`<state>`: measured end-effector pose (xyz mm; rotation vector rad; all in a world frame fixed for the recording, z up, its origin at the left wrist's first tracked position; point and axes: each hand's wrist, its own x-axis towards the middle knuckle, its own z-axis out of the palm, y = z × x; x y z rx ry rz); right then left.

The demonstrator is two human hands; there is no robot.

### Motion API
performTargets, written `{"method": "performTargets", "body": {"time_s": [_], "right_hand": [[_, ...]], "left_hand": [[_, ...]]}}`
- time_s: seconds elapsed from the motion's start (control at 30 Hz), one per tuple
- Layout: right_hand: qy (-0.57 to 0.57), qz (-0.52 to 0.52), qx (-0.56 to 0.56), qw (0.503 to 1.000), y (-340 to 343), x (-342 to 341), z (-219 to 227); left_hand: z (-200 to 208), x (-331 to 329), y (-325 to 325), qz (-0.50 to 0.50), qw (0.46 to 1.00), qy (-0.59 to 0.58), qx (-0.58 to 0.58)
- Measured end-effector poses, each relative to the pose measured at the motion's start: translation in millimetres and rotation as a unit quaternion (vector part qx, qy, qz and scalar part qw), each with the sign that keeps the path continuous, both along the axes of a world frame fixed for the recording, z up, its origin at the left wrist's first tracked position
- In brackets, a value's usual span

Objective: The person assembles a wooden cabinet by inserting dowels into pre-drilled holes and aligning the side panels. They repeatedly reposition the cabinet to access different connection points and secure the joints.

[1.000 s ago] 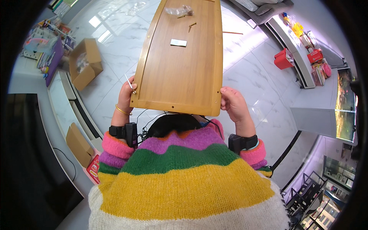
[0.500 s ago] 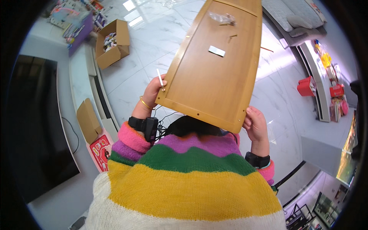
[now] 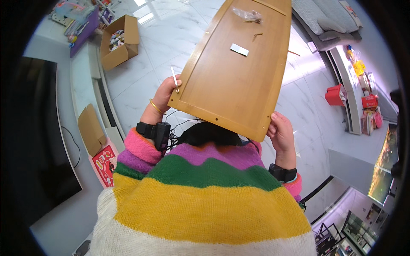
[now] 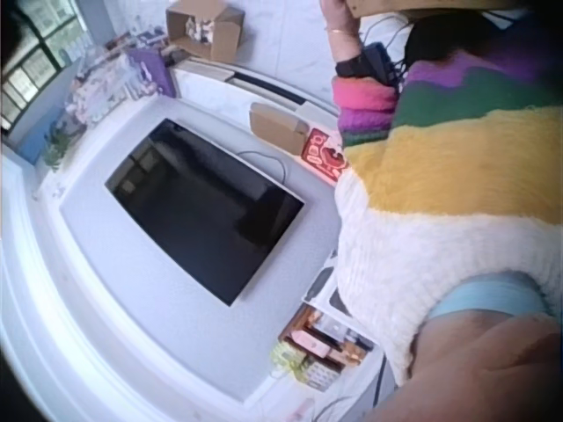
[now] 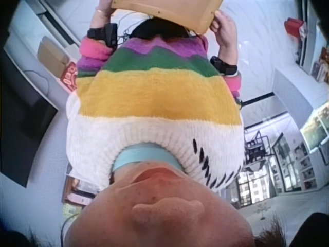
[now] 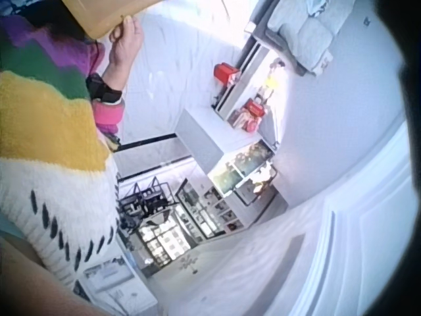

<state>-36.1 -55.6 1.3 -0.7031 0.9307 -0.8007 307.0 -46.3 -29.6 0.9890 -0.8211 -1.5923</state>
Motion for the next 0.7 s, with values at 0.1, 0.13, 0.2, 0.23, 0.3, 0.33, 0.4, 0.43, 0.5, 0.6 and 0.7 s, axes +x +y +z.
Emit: {"method": "performTargets", "body": {"time_s": [0.1,0.13,0.2,0.23,0.3,0.33,0.4,0.43,0.5,0.6,0.7], "right_hand": [[-0.007,-0.004,-0.006,1.0,1.5,0.1,-2.7],[-0.004,-0.009,-0.005,1.0,1.8,0.2,-3.2],[-0.015,-0.011,-0.01,1.0,2.8,1.0,-4.1],[-0.01,-0.016,-0.009,1.0,3.2,1.3,-4.2],[-0.009,-0.021,-0.01,1.0,3.6,2.8,-4.4],[-0.006,-0.023,-0.01,1.0,3.8,3.3,-4.4],[0.002,-0.026,-0.011,1.0,4.0,3.3,-4.2],[0.005,-0.027,-0.011,1.0,4.0,3.2,-4.3],[0.011,-0.026,-0.012,1.0,3.7,2.6,-4.8],[0.018,-0.001,-0.026,0.999,2.5,1.5,-5.6],[0.003,-0.003,-0.019,1.0,1.0,0.3,-5.5]], "left_hand": [[0.1,-0.2,-0.5,-0.002,1.0,-0.008,0.004],[0.5,-0.1,-0.8,0.003,1.0,-0.01,0.006],[2.0,0.5,-1.1,-0.014,1.0,0.002,0.007],[2.8,0.8,-1.0,-0.017,1.0,0.003,0.008],[4.2,1.4,-0.6,-0.023,1.0,0.002,0.004],[4.1,1.2,-0.3,-0.028,1.0,0.002,-0.001],[3.2,0.6,-0.3,-0.028,1.0,0.004,-0.001],[2.3,0.2,0.1,-0.022,1.0,0.007,0.005],[0.8,0.3,-0.1,-0.02,1.0,0.023,0.008],[0.1,0.4,-0.6,-0.02,1.0,0.015,0.004],[1.7,-1.1,-1.0,-0.021,0.999,0.025,0.001]]}}
